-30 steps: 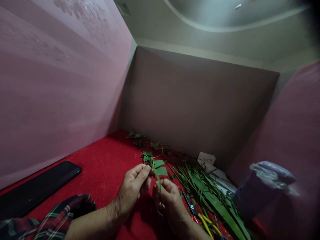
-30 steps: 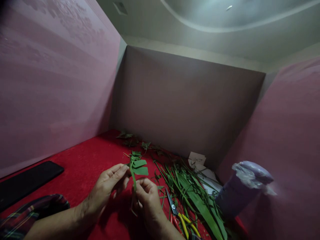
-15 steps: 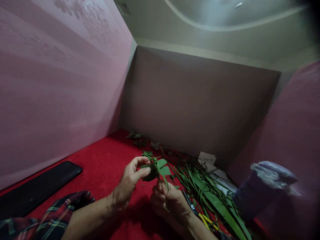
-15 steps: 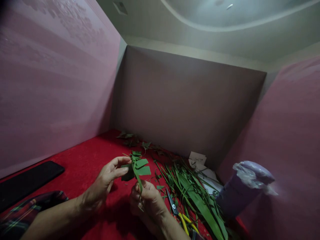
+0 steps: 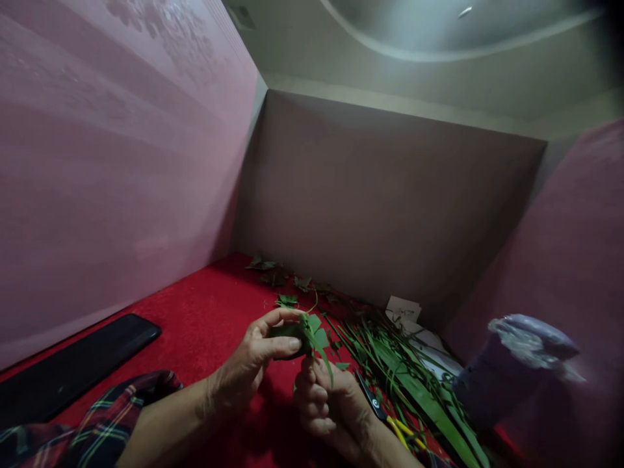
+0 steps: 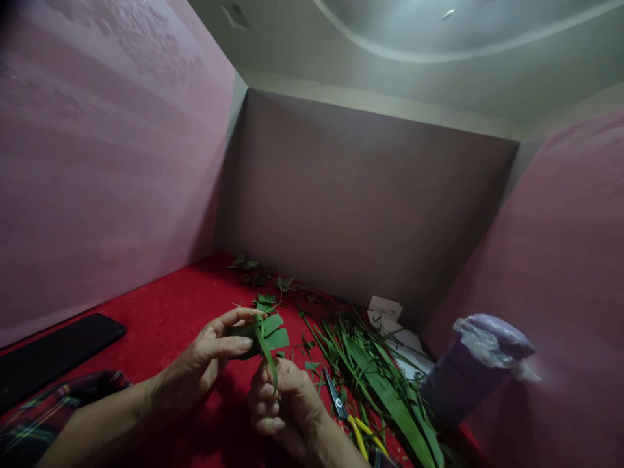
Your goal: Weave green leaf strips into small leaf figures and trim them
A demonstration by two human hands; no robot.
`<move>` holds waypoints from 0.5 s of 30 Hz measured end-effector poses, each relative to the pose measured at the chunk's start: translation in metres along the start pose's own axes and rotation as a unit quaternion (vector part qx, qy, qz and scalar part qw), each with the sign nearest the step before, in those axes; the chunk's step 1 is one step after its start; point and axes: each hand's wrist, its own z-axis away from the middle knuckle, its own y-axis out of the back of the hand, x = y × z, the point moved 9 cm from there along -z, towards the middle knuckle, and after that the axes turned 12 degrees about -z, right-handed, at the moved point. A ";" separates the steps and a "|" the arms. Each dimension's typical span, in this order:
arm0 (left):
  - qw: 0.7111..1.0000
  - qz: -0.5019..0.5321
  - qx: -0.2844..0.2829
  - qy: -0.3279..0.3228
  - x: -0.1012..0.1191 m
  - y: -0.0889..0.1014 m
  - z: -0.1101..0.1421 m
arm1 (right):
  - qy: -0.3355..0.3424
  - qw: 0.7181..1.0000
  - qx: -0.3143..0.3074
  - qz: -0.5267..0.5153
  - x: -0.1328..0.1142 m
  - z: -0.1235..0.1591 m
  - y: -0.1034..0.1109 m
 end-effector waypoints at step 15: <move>0.999 -0.045 0.025 0.006 0.002 0.008 -0.010 | 0.045 0.998 0.036 0.004 -0.006 -0.001 0.006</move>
